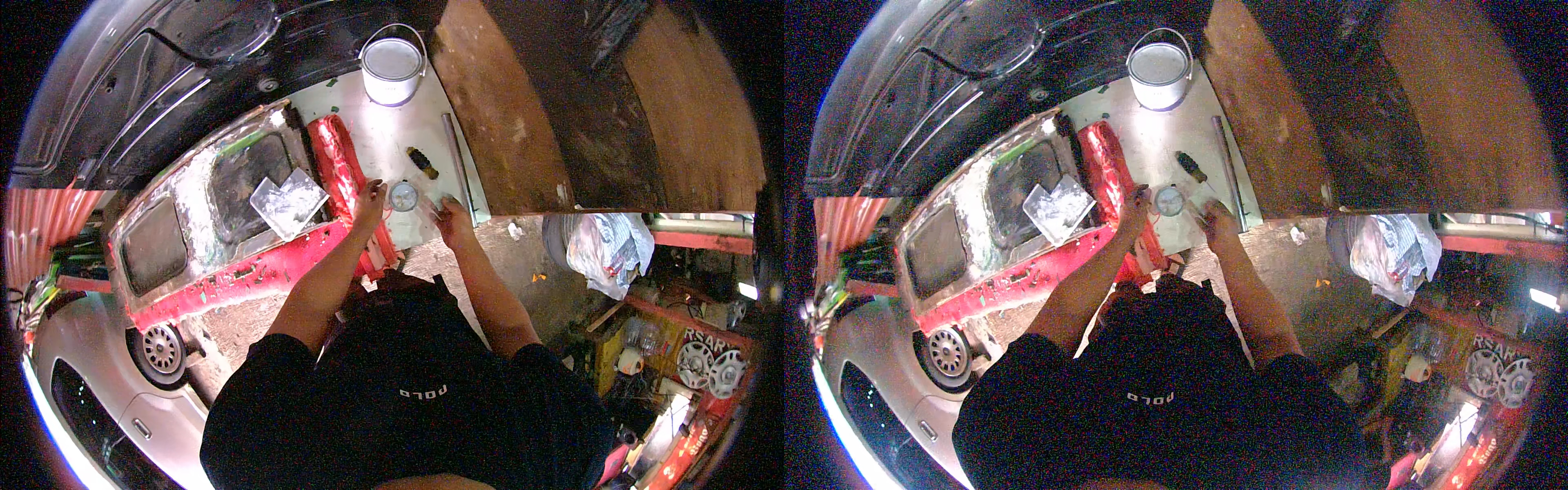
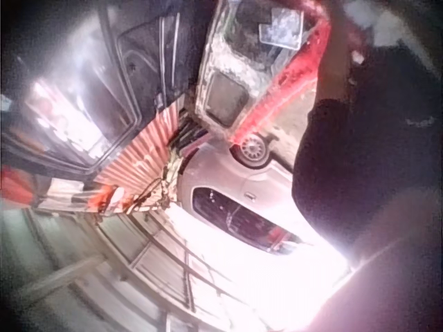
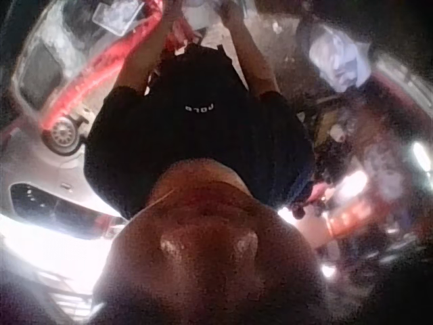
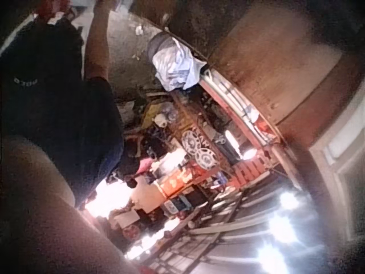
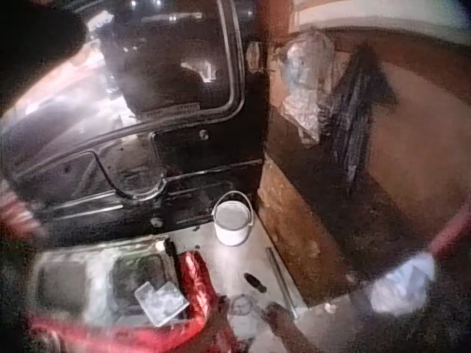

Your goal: The person opens a small container, then uses a plastic scraper to spread a white paste onto a red-painted car door panel. The person repeatedly scoops paste and smooths it over the surface.

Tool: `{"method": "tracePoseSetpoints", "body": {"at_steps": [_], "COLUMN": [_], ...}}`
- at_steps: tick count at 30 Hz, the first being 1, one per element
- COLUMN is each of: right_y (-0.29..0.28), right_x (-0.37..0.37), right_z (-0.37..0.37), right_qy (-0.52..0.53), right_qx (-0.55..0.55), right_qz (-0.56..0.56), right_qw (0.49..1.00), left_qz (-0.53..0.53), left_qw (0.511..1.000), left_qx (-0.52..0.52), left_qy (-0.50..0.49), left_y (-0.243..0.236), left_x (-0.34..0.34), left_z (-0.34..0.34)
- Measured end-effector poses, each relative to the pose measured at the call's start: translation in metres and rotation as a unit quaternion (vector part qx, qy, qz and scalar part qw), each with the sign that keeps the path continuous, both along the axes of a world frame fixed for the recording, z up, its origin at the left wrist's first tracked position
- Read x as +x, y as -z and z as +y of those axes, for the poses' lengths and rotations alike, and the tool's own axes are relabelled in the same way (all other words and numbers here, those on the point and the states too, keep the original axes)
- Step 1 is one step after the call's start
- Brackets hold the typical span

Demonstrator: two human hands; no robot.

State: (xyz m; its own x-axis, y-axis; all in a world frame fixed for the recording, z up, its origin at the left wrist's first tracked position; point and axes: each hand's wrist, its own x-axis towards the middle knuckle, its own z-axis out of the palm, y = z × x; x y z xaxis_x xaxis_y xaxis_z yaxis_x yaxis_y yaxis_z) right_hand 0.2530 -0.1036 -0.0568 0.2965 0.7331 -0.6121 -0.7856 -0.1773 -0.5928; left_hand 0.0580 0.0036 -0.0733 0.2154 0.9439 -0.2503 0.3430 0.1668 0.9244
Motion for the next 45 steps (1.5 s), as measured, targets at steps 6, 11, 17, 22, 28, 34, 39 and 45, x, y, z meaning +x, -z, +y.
{"method": "tracePoseSetpoints", "body": {"at_steps": [6,11,17,22,28,34,39,45], "right_y": [-0.025,-0.040,-0.024,-0.027,-0.001,-0.011,-0.011,-0.040], "right_x": [-0.024,-0.059,-0.112,-0.163,-0.192,-0.217,-0.215,-0.234], "right_z": [0.007,0.024,0.058,0.078,0.091,0.109,0.106,0.091], "right_qy": [-0.033,-0.085,-0.119,-0.133,-0.124,-0.044,-0.095,-0.066], "right_qx": [-0.028,0.017,0.059,0.050,0.057,0.002,0.055,0.002], "right_qz": [-0.022,-0.011,0.030,-0.003,-0.098,-0.036,-0.065,-0.090], "right_qw": [0.999,0.996,0.991,0.990,0.986,0.998,0.992,0.994], "left_qz": [-0.180,-0.200,-0.168,-0.086,-0.156,-0.223,-0.227,-0.353], "left_qw": [0.981,0.970,0.960,0.948,0.927,0.905,0.922,0.888], "left_qx": [-0.028,0.021,0.107,0.150,-0.030,-0.109,-0.156,-0.207], "left_qy": [-0.065,-0.139,-0.198,-0.268,-0.341,-0.344,-0.274,-0.211], "left_y": [-0.016,-0.043,-0.054,-0.040,-0.032,-0.007,0.008,-0.028], "left_x": [-0.033,-0.096,-0.173,-0.223,-0.245,-0.255,-0.266,-0.275], "left_z": [0.000,-0.003,-0.003,-0.005,0.001,0.009,0.030,0.014]}}
